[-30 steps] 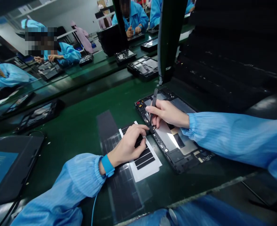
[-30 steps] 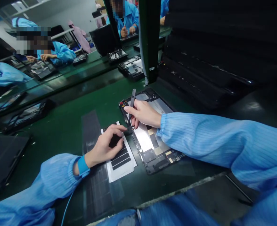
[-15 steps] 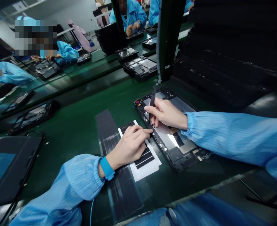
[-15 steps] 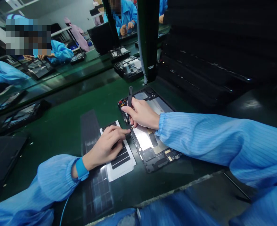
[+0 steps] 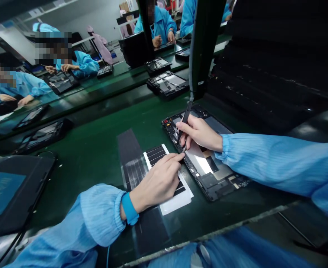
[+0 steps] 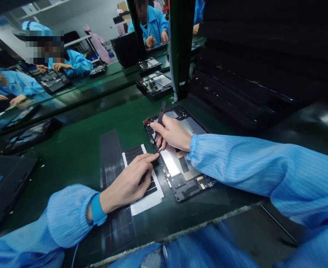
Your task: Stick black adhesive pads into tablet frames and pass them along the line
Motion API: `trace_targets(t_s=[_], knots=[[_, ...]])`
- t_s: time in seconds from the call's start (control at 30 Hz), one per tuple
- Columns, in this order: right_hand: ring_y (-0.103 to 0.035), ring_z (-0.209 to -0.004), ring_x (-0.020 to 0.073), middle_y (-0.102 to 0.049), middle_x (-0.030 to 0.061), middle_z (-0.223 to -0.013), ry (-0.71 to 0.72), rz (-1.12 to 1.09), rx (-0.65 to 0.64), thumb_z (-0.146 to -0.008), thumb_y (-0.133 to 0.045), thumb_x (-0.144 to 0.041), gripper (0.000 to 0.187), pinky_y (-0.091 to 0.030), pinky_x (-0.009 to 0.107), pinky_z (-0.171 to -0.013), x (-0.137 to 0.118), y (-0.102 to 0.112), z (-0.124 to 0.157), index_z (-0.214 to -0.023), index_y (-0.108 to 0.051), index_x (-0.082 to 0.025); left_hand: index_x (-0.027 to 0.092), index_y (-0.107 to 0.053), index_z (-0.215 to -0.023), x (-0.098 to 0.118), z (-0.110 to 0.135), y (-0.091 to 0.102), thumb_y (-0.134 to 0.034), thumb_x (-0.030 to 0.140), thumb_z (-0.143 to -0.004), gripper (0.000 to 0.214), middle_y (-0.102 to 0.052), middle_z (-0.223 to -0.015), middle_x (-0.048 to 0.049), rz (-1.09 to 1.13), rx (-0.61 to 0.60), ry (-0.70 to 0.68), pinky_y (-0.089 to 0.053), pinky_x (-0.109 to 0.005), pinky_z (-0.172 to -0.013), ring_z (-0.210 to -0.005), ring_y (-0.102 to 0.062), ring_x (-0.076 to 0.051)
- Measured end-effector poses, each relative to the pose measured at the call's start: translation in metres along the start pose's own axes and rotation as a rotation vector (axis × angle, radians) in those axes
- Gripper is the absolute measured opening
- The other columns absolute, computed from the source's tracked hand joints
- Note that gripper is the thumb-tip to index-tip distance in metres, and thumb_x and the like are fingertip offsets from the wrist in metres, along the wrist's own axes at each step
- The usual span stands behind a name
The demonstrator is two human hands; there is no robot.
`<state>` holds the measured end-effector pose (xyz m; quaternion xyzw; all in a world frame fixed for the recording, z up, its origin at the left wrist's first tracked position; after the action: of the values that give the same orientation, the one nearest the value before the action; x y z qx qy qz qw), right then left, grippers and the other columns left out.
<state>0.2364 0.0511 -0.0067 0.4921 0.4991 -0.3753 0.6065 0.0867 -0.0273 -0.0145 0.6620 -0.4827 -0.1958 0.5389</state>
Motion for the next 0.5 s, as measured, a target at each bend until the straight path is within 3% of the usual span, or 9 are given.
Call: trace_targets(t_s=[0.1,0.2,0.37,0.43,0.5], knots=[[-0.052,-0.032,0.0104,-0.055,-0.0054,-0.047,0.009,-0.006,-0.002,-0.091,-0.043,-0.024,0.012,-0.041,0.018,-0.031,0.001,0.0,-0.001,-0.083,-0.036,-0.019,0.006,-0.039,-0.113,-0.004,0.002,-0.006,-0.038,0.008,-0.083,0.03,-0.044,-0.129,-0.023,0.096,0.01,0.1,-0.041,-0.044,-0.103,-0.128,-0.037,-0.026],[-0.052,-0.032,0.0104,-0.055,-0.0053,-0.047,0.012,-0.008,0.001,-0.09,-0.045,-0.028,0.016,-0.04,0.018,-0.031,0.005,-0.002,-0.002,-0.082,-0.036,-0.019,0.007,-0.027,-0.128,0.006,0.004,-0.013,-0.038,0.008,-0.082,0.047,-0.052,-0.117,-0.0201,0.192,-0.009,0.132,-0.045,-0.045,-0.099,-0.125,-0.042,-0.025],[-0.054,-0.038,0.0122,-0.053,-0.0037,-0.049,-0.026,-0.042,0.017,-0.088,-0.048,-0.036,0.021,-0.041,0.022,-0.035,-0.002,0.008,-0.005,-0.079,-0.038,-0.019,0.016,-0.046,-0.101,0.029,0.006,-0.006,-0.044,0.012,-0.081,0.021,-0.06,-0.092,-0.0106,0.327,-0.047,0.206,-0.051,-0.04,-0.089,-0.101,-0.06,-0.022],[-0.052,-0.04,0.0121,-0.051,-0.0023,-0.049,-0.042,0.096,0.087,-0.087,-0.048,-0.036,0.023,-0.04,0.023,-0.04,-0.011,0.026,-0.007,-0.075,-0.041,-0.019,0.019,-0.045,-0.086,0.018,-0.001,0.004,-0.047,0.017,-0.081,0.005,-0.062,-0.084,-0.007,0.392,-0.002,0.306,-0.053,-0.033,-0.079,-0.095,-0.063,-0.021],[-0.05,-0.046,0.0115,-0.049,-0.0001,-0.05,-0.028,0.404,0.204,-0.086,-0.05,-0.036,0.026,-0.038,0.023,-0.049,-0.019,0.051,-0.009,-0.069,-0.044,-0.017,0.02,-0.043,-0.074,-0.006,-0.015,0.013,-0.046,0.026,-0.084,0.012,-0.061,-0.072,-0.0033,0.396,0.027,0.447,-0.05,-0.027,-0.066,-0.082,-0.065,-0.019]])
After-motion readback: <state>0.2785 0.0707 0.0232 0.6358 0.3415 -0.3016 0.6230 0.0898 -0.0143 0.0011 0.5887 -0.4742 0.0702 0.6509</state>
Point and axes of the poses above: each hand's wrist, its own z-axis away from the middle knuckle, its own y-axis out of the back of the hand, x = y × z, the point moved 3 cm from there along -z, towards the middle knuckle
